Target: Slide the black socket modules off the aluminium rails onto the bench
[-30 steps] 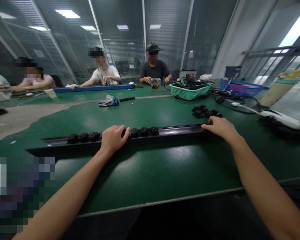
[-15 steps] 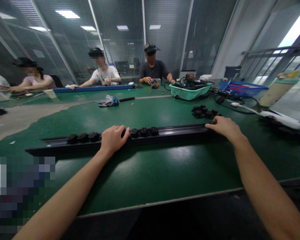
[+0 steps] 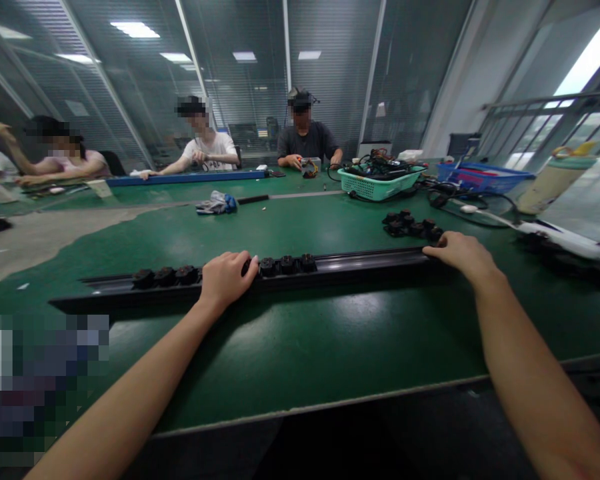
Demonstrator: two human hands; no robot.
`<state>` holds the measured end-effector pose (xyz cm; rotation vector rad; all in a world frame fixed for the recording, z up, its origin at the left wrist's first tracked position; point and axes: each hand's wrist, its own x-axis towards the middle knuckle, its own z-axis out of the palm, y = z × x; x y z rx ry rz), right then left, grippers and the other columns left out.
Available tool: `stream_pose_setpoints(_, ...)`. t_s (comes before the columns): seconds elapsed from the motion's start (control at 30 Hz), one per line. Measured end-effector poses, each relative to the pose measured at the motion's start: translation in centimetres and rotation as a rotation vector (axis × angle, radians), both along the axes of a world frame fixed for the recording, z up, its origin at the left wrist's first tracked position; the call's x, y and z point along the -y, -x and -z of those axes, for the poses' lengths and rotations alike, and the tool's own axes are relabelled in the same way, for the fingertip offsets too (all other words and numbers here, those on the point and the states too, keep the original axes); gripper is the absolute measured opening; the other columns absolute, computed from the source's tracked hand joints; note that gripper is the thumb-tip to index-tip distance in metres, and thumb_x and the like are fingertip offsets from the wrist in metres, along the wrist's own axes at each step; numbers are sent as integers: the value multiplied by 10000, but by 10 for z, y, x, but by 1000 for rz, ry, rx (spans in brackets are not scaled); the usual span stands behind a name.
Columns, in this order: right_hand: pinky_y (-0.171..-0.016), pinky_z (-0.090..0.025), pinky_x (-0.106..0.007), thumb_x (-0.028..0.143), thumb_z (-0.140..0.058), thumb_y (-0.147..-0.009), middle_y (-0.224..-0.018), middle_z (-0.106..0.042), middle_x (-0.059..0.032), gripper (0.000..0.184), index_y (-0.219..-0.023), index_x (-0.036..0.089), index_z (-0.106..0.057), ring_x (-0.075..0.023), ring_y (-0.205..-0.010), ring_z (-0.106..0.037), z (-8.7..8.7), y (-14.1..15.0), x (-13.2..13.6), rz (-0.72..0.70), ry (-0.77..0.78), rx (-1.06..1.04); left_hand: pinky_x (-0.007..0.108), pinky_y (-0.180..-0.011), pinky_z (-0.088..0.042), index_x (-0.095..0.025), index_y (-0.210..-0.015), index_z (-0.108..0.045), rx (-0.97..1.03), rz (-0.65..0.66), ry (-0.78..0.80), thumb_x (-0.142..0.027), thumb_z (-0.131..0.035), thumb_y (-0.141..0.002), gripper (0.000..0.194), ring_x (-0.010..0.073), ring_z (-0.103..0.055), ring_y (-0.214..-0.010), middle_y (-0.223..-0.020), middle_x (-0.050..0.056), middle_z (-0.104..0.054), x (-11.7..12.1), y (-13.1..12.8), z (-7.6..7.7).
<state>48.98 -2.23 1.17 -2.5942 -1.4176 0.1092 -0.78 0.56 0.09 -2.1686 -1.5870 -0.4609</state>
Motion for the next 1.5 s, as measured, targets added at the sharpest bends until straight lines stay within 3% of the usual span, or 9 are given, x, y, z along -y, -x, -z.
stream_pose_setpoints(0.37,-791,-437,-409,583,-591,-889,-1280,-654,-223,493,-1203,212,-674,-369,-1136,-622,1,-13,2,96,-26,-22,326,-602,-334,-201,-882,-691,-3,5,-8,-507,-301,-1038,520,249,-671,-819,-886,106,-746,0,0,0)
stream_pose_setpoints(0.63,-765,-447,-406,573,-617,-884,-1207,-682,-242,482,-1160,188,-708,-363,-1076,-651,5,-25,3,128,-68,-15,328,-607,-338,-203,-879,-692,-10,1,-7,-504,-308,-1036,512,251,-670,-818,-878,107,-743,-1,1,1)
stream_pose_setpoints(0.83,-822,-462,-407,565,-600,-906,-1283,-667,-240,509,-1227,179,-680,-369,-1180,-623,6,-37,1,193,-55,-39,327,-615,-347,-206,-884,-694,-12,3,0,-507,-305,-1035,514,252,-666,-818,-874,105,-742,-1,1,0)
stream_pose_setpoints(1.17,-856,-446,-449,492,-579,-930,-1304,-650,-285,472,-1231,149,-702,-401,-1218,-612,19,-64,2,308,-119,-8,324,-612,-333,-208,-884,-691,-1,17,-17,-518,-304,-1043,521,248,-665,-817,-872,97,-738,-2,2,3)
stream_pose_setpoints(1.33,-864,-450,-434,519,-534,-955,-1291,-666,-262,493,-1264,161,-674,-372,-1185,-621,12,-53,0,240,-207,35,320,-600,-312,-204,-886,-694,0,13,-14,-518,-309,-1043,521,242,-660,-800,-863,98,-736,-2,2,1)
stream_pose_setpoints(1.5,-843,-479,-391,495,-574,-934,-1184,-718,-211,456,-1220,155,-679,-341,-1090,-662,-3,-28,-24,20,-260,89,326,-616,-327,-202,-874,-695,-15,15,-18,-511,-302,-1043,528,248,-661,-804,-858,99,-734,-2,3,1)
